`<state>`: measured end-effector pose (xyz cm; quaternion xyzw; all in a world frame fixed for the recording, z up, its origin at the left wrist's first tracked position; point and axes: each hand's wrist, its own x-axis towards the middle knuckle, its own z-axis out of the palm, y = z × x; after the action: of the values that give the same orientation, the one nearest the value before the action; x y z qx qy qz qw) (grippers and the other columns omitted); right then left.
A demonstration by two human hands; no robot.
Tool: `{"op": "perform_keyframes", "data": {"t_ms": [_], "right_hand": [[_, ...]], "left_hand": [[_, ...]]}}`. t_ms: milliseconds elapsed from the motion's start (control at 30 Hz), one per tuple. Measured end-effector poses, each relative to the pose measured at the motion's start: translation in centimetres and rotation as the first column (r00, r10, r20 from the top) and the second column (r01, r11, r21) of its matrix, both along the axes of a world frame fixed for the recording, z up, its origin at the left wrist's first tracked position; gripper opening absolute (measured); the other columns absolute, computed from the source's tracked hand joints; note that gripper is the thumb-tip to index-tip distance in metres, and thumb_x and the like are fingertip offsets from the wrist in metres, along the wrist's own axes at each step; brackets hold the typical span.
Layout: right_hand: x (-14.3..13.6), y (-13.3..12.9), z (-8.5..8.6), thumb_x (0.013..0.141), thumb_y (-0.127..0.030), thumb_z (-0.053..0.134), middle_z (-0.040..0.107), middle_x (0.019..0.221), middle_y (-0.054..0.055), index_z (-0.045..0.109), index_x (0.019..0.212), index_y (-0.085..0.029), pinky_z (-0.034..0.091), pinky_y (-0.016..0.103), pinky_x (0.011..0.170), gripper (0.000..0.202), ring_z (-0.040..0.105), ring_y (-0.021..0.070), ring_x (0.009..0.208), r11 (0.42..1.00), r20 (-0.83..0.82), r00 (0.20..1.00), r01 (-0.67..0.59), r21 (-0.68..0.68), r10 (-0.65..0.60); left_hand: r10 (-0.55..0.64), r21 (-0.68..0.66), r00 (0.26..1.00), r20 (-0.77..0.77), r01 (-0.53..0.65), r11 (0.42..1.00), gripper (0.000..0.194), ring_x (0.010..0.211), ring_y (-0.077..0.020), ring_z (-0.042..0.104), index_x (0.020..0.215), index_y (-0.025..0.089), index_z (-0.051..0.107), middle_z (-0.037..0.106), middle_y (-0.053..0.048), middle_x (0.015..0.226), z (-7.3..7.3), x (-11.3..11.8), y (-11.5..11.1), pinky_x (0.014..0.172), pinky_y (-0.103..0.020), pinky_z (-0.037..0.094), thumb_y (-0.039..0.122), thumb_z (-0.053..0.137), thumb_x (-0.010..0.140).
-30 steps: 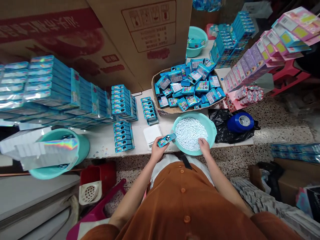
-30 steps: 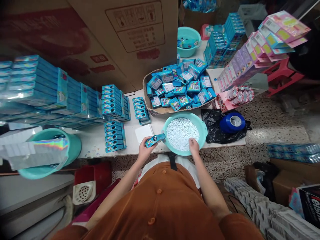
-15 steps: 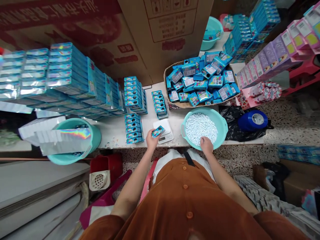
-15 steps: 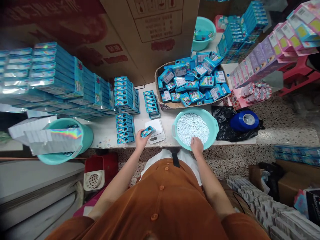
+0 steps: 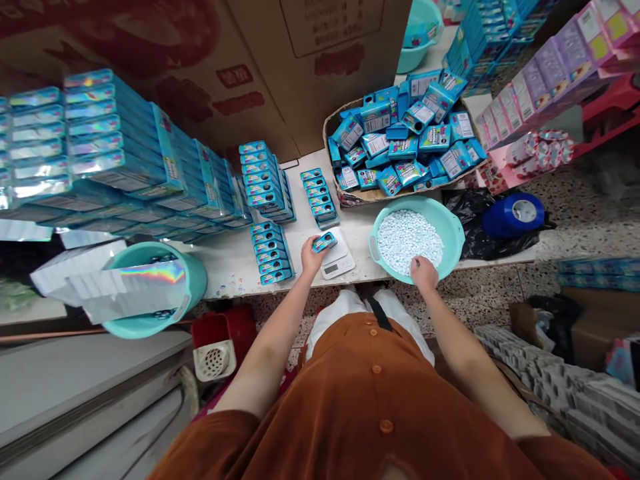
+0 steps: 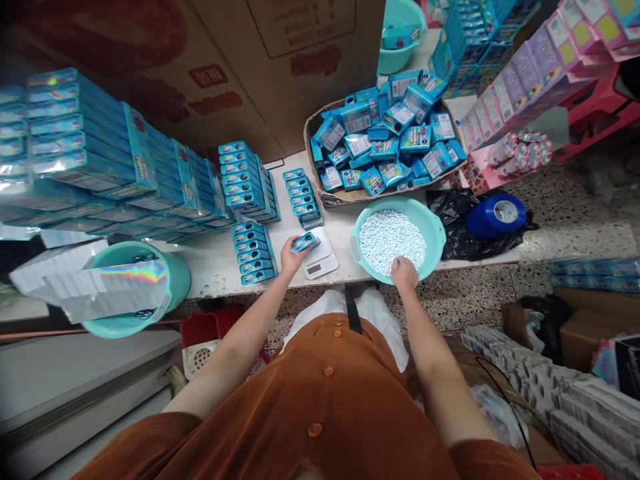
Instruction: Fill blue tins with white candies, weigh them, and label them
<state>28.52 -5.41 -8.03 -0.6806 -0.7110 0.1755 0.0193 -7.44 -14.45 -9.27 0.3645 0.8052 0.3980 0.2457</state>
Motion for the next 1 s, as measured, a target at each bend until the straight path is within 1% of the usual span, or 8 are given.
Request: {"op": "perform_keyframes", "data": {"t_ms": [67,133,200,300,400,567,767,1000], "right_hand": [[0.0,0.0,0.0,0.088,-0.028,0.045,0.063,0.086,0.006,0.068,0.091,-0.020,0.023,0.028,0.061,0.024,0.046,0.0159,0.072,1.000,0.017,1.000,0.011,-0.003,-0.011],[-0.1,0.1,0.2,0.088,-0.027,0.046,0.063,0.086,0.006,0.068,0.091,-0.020,0.023,0.028,0.061,0.024,0.046,0.0157,0.072,1.000,0.026,0.999,0.019,-0.009,-0.019],[-0.2,0.1,0.3,0.088,-0.027,0.046,0.063,0.086,0.006,0.069,0.091,-0.019,0.023,0.028,0.061,0.024,0.046,0.0155,0.071,1.000,0.030,0.999,0.025,-0.013,-0.024],[-0.3,0.1,0.6,0.088,-0.027,0.046,0.063,0.086,0.007,0.069,0.091,-0.019,0.022,0.029,0.061,0.024,0.045,0.0154,0.069,0.999,0.039,0.999,0.038,-0.024,-0.037],[-0.4,0.0,0.7,0.089,-0.029,0.045,0.063,0.084,0.007,0.069,0.091,-0.019,0.021,0.029,0.059,0.026,0.044,0.0153,0.067,0.998,0.048,0.998,0.043,-0.038,-0.041],[-0.5,0.2,0.9,0.089,-0.031,0.044,0.064,0.089,0.008,0.069,0.095,-0.019,0.022,0.028,0.059,0.028,0.045,0.0154,0.068,0.996,0.060,0.997,0.056,-0.075,-0.051],[-0.7,0.3,1.4,0.092,-0.034,0.041,0.064,0.094,0.007,0.067,0.098,-0.021,0.023,0.026,0.058,0.030,0.047,0.0152,0.072,0.986,0.101,0.994,0.052,-0.158,-0.036],[-0.8,0.3,1.4,0.092,-0.036,0.039,0.065,0.100,0.008,0.067,0.099,-0.021,0.025,0.026,0.059,0.033,0.050,0.0167,0.076,0.985,0.141,0.989,0.058,-0.161,-0.035]], "left_hand": [[-0.036,-0.018,0.999,-0.025,0.036,0.999,0.063,0.107,-0.0251,0.054,0.121,0.014,0.050,0.060,-0.011,0.111,0.3,-0.3,-0.6,0.097,-0.041,0.040,0.024,0.075,0.064],[-0.041,-0.052,0.998,-0.057,0.038,0.998,0.076,0.112,-0.0271,0.050,0.128,0.013,0.043,0.057,-0.013,0.115,0.6,-0.5,-1.7,0.100,-0.043,0.037,0.025,0.077,0.062],[-0.035,-0.088,0.996,-0.084,0.028,0.996,0.080,0.114,-0.0281,0.050,0.130,0.016,0.041,0.055,-0.013,0.118,0.9,-0.6,-3.2,0.101,-0.044,0.036,0.024,0.079,0.059],[-0.037,-0.124,0.993,-0.115,0.023,0.992,0.079,0.115,-0.0285,0.051,0.129,0.020,0.042,0.056,-0.011,0.117,1.1,-0.6,-5.9,0.101,-0.045,0.036,0.025,0.079,0.060],[-0.023,-0.143,0.991,-0.131,0.004,0.990,0.074,0.114,-0.0289,0.051,0.128,0.021,0.044,0.057,-0.011,0.115,1.1,-0.5,-8.4,0.101,-0.046,0.037,0.027,0.077,0.061],[0.022,-0.153,0.994,-0.105,-0.039,0.987,0.068,0.110,-0.0290,0.054,0.124,0.020,0.047,0.060,-0.011,0.109,1.1,0.1,-11.5,0.097,-0.046,0.040,0.028,0.076,0.063],[0.043,-0.187,0.997,-0.060,-0.053,0.981,0.062,0.109,-0.0272,0.055,0.122,0.019,0.048,0.062,-0.011,0.110,1.0,1.1,-13.3,0.096,-0.044,0.042,0.029,0.073,0.067],[0.044,-0.187,0.998,-0.034,-0.049,0.981,0.057,0.106,-0.0262,0.058,0.117,0.020,0.052,0.063,-0.010,0.107,0.4,1.3,-13.7,0.092,-0.042,0.044,0.028,0.074,0.065]]}}
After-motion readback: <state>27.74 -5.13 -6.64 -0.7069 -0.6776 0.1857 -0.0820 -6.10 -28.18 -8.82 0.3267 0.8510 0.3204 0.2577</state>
